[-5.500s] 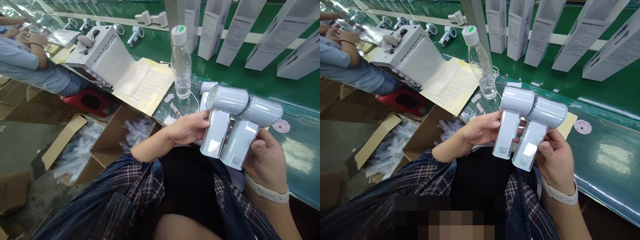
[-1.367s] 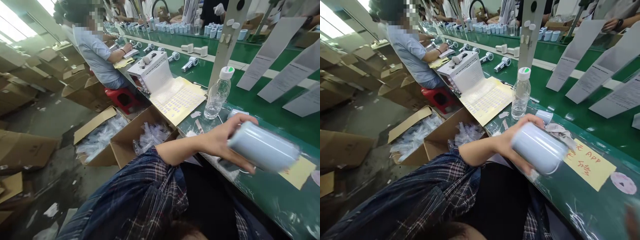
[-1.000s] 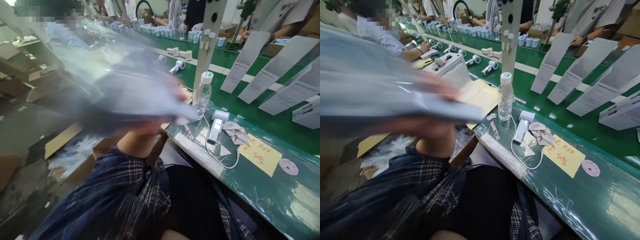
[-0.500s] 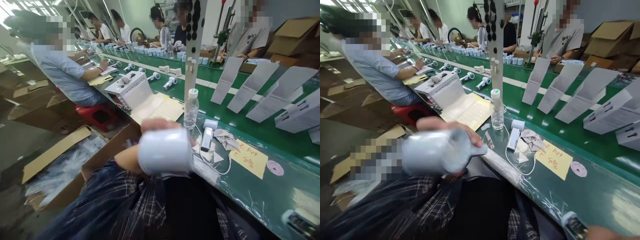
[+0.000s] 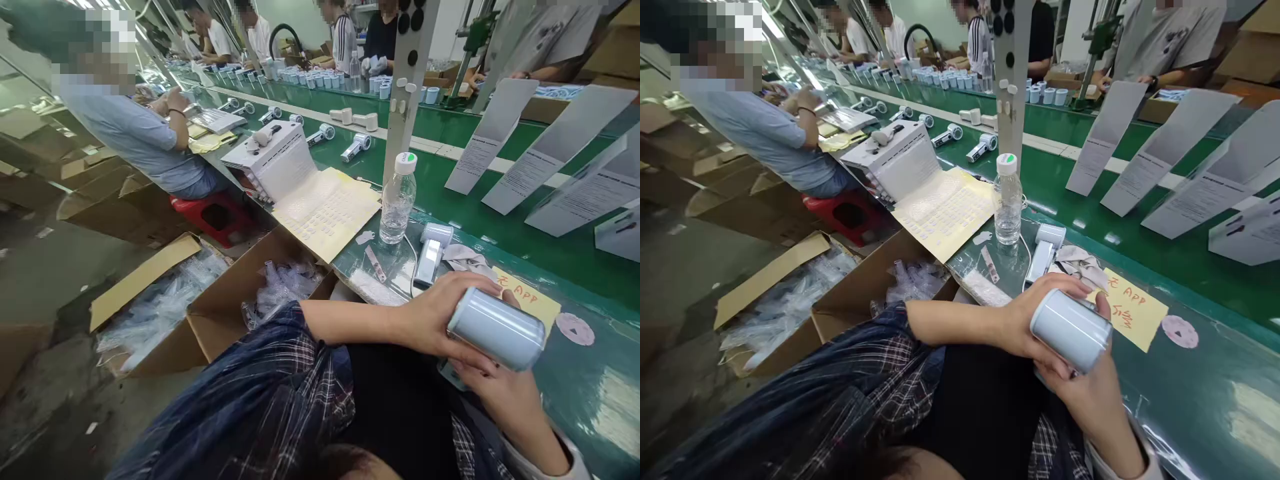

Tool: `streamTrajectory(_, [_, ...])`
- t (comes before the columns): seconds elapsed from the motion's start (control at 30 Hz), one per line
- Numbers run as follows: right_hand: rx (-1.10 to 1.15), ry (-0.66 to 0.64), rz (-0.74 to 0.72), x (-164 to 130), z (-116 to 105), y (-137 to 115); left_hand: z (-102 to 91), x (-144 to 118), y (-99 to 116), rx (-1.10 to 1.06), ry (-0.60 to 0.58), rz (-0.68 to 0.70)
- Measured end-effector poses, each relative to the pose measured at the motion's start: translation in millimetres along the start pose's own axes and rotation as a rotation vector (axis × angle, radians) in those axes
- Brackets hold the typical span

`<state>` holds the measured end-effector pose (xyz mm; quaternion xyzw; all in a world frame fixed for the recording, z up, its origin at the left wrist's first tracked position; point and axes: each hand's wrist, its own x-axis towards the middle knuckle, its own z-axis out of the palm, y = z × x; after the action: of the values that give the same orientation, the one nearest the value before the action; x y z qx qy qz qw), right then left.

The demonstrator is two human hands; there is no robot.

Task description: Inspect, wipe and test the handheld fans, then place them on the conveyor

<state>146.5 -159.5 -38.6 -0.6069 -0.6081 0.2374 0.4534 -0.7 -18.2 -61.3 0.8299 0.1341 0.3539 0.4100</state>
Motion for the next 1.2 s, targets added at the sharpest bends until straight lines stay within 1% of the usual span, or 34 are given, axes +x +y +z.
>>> streamTrajectory(0.03, [-0.156, 0.008, 0.154, 5, -14, 0, -22.7, -5, 4, 0.078, -0.066, 0.004])
streamTrajectory(0.07, [-0.323, 0.022, 0.3, 12, -29, 2, -52.1, -10, 8, 0.186, -0.148, 0.002])
streamTrajectory(0.1, [-0.477, 0.052, 0.409, 20, -46, 6, -87.4, -17, 12, 0.328, -0.199, -0.039])
streamTrajectory(0.13, [-0.592, 0.05, 0.466, 28, -63, 13, -126.7, -25, 14, 0.493, -0.178, -0.154])
streamTrajectory(0.17, [-0.68, 0.032, 0.465, 36, -78, 21, -167.8, -35, 15, 0.685, -0.072, -0.346])
streamTrajectory(0.2, [-0.754, 0.026, 0.443, 42, -91, 32, -208.3, -46, 13, 0.882, 0.063, -0.58])
streamTrajectory(0.23, [-0.801, 0.032, 0.422, 46, -100, 43, -245.8, -58, 9, 0.96, 0.137, -0.715])
streamTrajectory(0.27, [-0.83, 0.067, 0.388, 48, -107, 53, -278.3, -71, 3, 0.998, 0.17, -0.803])
streamTrajectory(0.3, [-0.843, 0.133, 0.351, 48, -111, 63, -304.6, -85, -3, 1.022, 0.167, -0.879])
streamTrajectory(0.33, [-0.845, 0.222, 0.305, 48, -114, 70, -324.2, -98, -10, 1.032, 0.142, -0.943])
streamTrajectory(0.37, [-0.847, 0.319, 0.252, 46, -114, 76, -337.6, -110, -16, 1.04, 0.122, -0.993])
streamTrajectory(0.4, [-0.857, 0.406, 0.209, 44, -115, 79, -345.8, -121, -22, 1.043, 0.101, -1.027])
streamTrajectory(0.43, [-0.874, 0.466, 0.191, 42, -115, 81, -350.2, -129, -27, 1.05, 0.09, -1.053])
streamTrajectory(0.47, [-0.901, 0.481, 0.201, 40, -116, 82, -352.3, -136, -31, 1.06, 0.087, -1.071])
streamTrajectory(0.5, [-0.938, 0.448, 0.229, 38, -117, 82, -353.4, -141, -34, 1.075, 0.093, -1.084])
streamTrajectory(0.57, [-1.032, 0.293, 0.299, 32, -120, 80, -355.8, -144, -40, 1.111, 0.126, -1.092])
streamTrajectory(0.63, [-1.106, 0.148, 0.334, 26, -120, 77, -359.5, -143, -45, 1.123, 0.137, -1.088])
streamTrajectory(0.7, [-1.08, 0.045, 0.383, 21, -114, 71, -362.7, -141, -49, 1.099, 0.102, -1.091])
streamTrajectory(0.77, [-0.992, -0.025, 0.478, 16, -103, 63, -363.6, -140, -53, 1.061, 0.053, -1.101])
streamTrajectory(0.8, [-0.969, -0.046, 0.532, 15, -97, 58, -363.3, -140, -55, 1.053, 0.045, -1.103])
streamTrajectory(0.87, [-0.988, -0.04, 0.617, 14, -86, 49, -362.6, -141, -56, 1.067, 0.07, -1.104])
streamTrajectory(0.93, [-1.018, -0.028, 0.67, 13, -79, 42, -362.9, -140, -54, 1.103, 0.12, -1.102])
streamTrajectory(1.0, [-1.011, -0.037, 0.691, 13, -76, 39, -362.2, -135, -47, 1.142, 0.173, -1.086])
streamTrajectory(1.07, [-1.002, -0.04, 0.685, 12, -76, 39, -354.6, -125, -33, 1.183, 0.23, -1.047])
streamTrajectory(1.1, [-1.001, -0.036, 0.674, 12, -76, 41, -345.6, -119, -24, 1.195, 0.281, -1.007])
streamTrajectory(1.13, [-0.999, -0.028, 0.666, 12, -77, 43, -331.9, -111, -13, 1.194, 0.329, -0.954])
streamTrajectory(1.17, [-0.994, -0.016, 0.666, 12, -77, 45, -313.1, -102, -1, 1.166, 0.396, -0.869])
streamTrajectory(1.2, [-0.988, 0.0, 0.673, 13, -78, 47, -289.4, -92, 12, 1.103, 0.447, -0.76])
